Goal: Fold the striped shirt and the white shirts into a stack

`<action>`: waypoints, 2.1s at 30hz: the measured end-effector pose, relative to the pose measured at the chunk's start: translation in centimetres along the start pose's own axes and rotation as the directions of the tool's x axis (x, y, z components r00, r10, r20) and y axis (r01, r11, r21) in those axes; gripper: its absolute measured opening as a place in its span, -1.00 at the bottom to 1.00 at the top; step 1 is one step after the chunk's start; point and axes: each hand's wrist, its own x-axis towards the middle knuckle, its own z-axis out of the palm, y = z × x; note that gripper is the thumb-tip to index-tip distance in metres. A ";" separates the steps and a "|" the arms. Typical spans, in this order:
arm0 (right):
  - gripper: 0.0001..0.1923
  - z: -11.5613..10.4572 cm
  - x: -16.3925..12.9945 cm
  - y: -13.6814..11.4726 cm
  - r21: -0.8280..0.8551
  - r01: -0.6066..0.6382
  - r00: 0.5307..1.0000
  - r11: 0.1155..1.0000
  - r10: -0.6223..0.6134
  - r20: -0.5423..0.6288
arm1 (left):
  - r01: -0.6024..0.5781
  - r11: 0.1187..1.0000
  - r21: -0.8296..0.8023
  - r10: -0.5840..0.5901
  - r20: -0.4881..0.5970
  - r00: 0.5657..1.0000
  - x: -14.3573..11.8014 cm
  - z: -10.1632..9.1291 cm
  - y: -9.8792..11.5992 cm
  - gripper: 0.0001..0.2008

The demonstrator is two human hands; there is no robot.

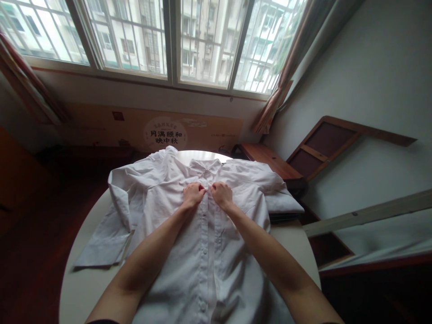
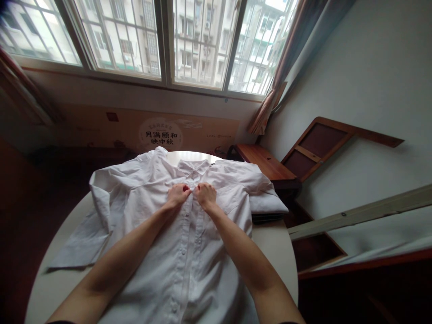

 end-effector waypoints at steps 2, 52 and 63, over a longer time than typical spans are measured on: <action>-0.75 -0.1 0.2 0.4 0.190 -0.075 0.997 0.979 0.075 0.007 | 0.025 0.999 -0.023 -0.024 0.022 0.999 0.1 -0.3 0.1 -0.82; -0.96 0.7 0.4 0.6 0.847 -0.259 0.966 0.465 0.111 0.234 | 0.001 0.881 -0.473 0.055 0.105 0.993 0.8 -0.1 -0.2 -0.81; -0.88 1.2 -1.5 -0.3 0.497 -0.002 0.993 0.868 0.060 -0.100 | 0.064 0.872 -0.484 -0.021 0.093 0.995 0.8 0.4 -0.2 -0.80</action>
